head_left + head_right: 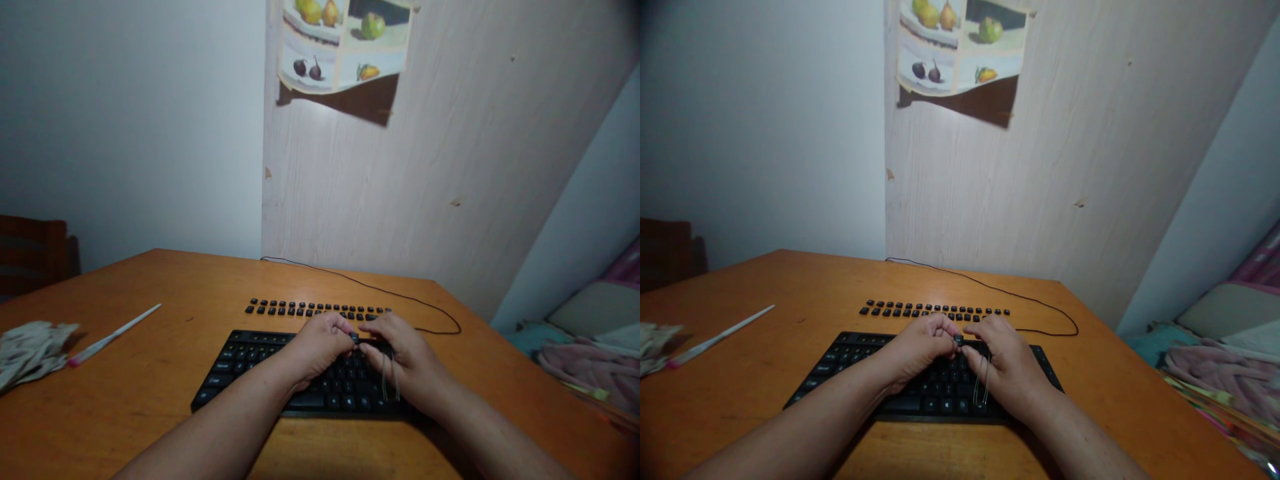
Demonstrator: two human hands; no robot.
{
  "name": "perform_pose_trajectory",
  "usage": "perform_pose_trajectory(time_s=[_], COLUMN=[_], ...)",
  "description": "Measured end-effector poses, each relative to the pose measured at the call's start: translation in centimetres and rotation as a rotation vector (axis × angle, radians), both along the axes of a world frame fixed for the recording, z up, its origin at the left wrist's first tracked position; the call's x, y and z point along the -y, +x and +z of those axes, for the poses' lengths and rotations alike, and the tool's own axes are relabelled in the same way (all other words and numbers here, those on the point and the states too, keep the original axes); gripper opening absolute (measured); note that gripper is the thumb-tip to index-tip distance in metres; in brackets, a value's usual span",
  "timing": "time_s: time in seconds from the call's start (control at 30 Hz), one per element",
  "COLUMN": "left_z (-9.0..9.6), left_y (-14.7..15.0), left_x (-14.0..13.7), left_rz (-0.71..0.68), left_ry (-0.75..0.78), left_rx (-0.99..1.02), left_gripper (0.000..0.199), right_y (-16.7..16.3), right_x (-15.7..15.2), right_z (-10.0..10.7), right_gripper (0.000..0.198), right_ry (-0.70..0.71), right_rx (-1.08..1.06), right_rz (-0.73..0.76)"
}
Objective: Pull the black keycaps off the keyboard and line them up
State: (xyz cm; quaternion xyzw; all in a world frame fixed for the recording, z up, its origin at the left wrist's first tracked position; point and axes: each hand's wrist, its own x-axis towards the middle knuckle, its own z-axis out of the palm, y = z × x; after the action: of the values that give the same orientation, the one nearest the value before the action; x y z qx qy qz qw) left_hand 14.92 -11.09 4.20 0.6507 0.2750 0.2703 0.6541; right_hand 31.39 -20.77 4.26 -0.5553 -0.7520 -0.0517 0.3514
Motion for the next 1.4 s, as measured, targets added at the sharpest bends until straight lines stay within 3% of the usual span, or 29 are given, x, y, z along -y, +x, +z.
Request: perform_pose_trajectory(time_s=[0.13, 0.43, 0.63, 0.77, 1.17, 1.4], left_z=[-0.1, -0.2, -0.9, -1.6, -1.9, -2.4], left_y=[0.0, 0.0, 0.4, 0.6, 0.5, 0.2], left_x=[0.1, 0.3, -0.9, -1.7, -1.9, -2.5], left_rz=[-0.01, -0.036, 0.072, 0.086, 0.124, 0.145], left_ry=[0.032, 0.077, 0.221, 0.25, 0.419, 0.578], left_rx=[-0.022, -0.037, -0.063, -0.087, -0.136, -0.177], left_gripper=[0.018, 0.02, 0.021, 0.019, 0.014, 0.013], right_y=[-0.1, 0.6, 5.0, 7.3, 9.3, 8.5], right_x=[0.2, -0.2, -1.3, -2.1, -2.8, -3.0], right_z=[0.2, 0.1, -0.1, -1.1, -2.7, -2.5], right_gripper=[0.017, 0.011, 0.013, 0.014, 0.021, 0.022], right_ry=[-0.072, -0.068, 0.058, 0.028, -0.074, -0.201], right_rx=[0.036, 0.085, 0.017, -0.019, -0.104, -0.038], right_rz=[0.007, 0.019, -0.181, -0.262, -0.383, -0.469])
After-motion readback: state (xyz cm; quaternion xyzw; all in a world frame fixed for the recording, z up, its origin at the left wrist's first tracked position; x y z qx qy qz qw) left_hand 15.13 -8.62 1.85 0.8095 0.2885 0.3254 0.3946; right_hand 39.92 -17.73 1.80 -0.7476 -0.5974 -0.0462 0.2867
